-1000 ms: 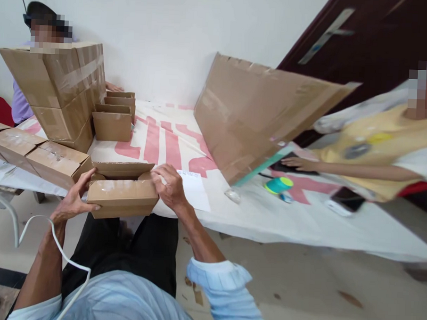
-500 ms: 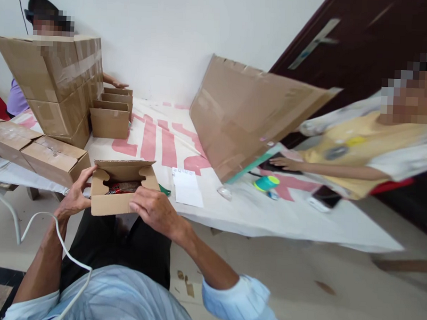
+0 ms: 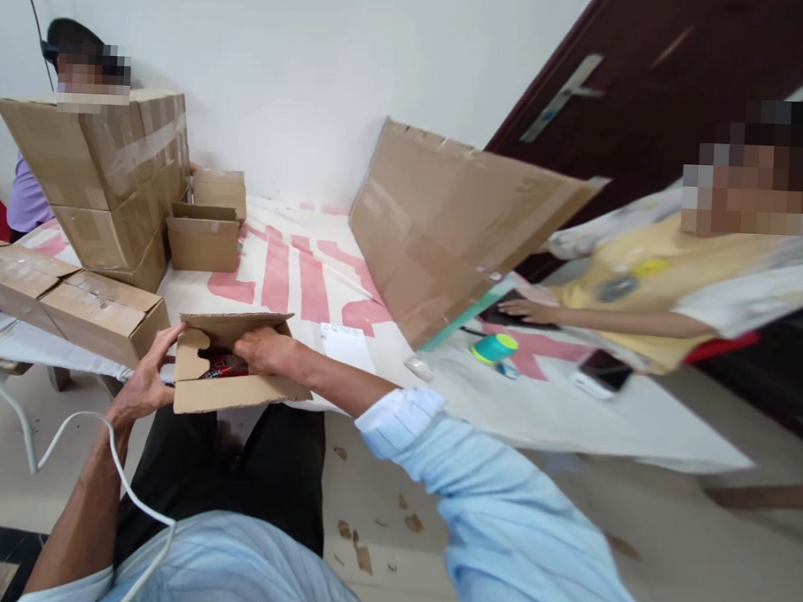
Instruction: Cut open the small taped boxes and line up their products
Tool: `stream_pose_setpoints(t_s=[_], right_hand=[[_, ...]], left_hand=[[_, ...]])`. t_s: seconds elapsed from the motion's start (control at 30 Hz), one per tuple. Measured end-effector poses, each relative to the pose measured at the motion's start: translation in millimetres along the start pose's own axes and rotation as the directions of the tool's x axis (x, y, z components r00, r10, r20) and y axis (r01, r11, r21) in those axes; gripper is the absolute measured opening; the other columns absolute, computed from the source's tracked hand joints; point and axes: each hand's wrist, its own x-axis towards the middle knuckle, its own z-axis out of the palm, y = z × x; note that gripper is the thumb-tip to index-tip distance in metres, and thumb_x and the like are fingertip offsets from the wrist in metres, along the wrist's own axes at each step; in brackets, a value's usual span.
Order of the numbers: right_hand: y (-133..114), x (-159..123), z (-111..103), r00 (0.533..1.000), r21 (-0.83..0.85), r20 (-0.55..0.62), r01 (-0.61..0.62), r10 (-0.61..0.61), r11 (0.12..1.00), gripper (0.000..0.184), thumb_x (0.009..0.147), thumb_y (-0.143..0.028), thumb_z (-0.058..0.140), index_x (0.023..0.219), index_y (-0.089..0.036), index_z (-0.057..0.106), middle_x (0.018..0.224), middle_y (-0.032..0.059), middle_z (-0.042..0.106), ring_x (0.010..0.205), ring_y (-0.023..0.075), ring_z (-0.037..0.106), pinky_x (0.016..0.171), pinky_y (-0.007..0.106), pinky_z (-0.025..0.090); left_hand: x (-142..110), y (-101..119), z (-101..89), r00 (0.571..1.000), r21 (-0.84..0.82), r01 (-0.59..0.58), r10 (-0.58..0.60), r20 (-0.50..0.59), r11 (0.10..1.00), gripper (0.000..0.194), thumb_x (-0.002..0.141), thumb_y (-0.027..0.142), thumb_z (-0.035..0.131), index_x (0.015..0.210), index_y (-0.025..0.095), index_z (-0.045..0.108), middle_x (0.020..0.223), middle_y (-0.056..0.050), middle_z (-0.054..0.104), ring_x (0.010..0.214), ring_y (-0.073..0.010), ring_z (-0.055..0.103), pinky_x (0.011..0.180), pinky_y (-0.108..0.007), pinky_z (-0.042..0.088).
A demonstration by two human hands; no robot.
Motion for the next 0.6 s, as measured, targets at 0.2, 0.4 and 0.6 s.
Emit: stream_pose_setpoints(t_s=[0.2, 0.4, 0.6], right_hand=[[-2, 0, 0, 0.998, -0.036, 0.053, 0.048, -0.046, 0.998, 0.027, 0.095, -0.02, 0.069, 0.121, -0.021, 0.076, 0.117, 0.0116, 0.077, 0.108, 0.0275, 0.071, 0.1, 0.035, 0.051], [-9, -16, -17, 0.998, 0.018, 0.054, 0.026, -0.027, 1.0, 0.025, 0.099, -0.026, 0.065, 0.122, -0.017, 0.072, 0.118, 0.0151, 0.075, 0.109, 0.0303, 0.07, 0.097, 0.037, 0.051], [-5, -50, -53, 0.983, 0.201, -0.179, -0.006, 0.043, 0.98, 0.025, 0.099, -0.023, 0.059, 0.121, -0.02, 0.071, 0.126, 0.0128, 0.075, 0.117, 0.0293, 0.068, 0.099, 0.04, 0.049]], left_hand=[[0, -3, 1.7, 1.0, 0.003, -0.023, 0.023, -0.007, 1.0, 0.104, 0.077, 0.036, 0.089, 0.168, 0.03, 0.038, 0.167, -0.017, 0.039, 0.155, -0.041, 0.043, 0.11, -0.05, 0.057], [2, -6, 1.8, 0.999, 0.0, -0.027, 0.027, -0.017, 1.0, 0.106, 0.074, 0.034, 0.091, 0.167, 0.028, 0.041, 0.167, -0.018, 0.042, 0.152, -0.0418, 0.047, 0.107, -0.048, 0.059], [17, -13, 4.2, 0.999, -0.05, -0.025, 0.023, -0.035, 0.998, 0.112, 0.071, 0.035, 0.094, 0.168, 0.03, 0.038, 0.168, -0.019, 0.043, 0.152, -0.042, 0.049, 0.106, -0.049, 0.059]])
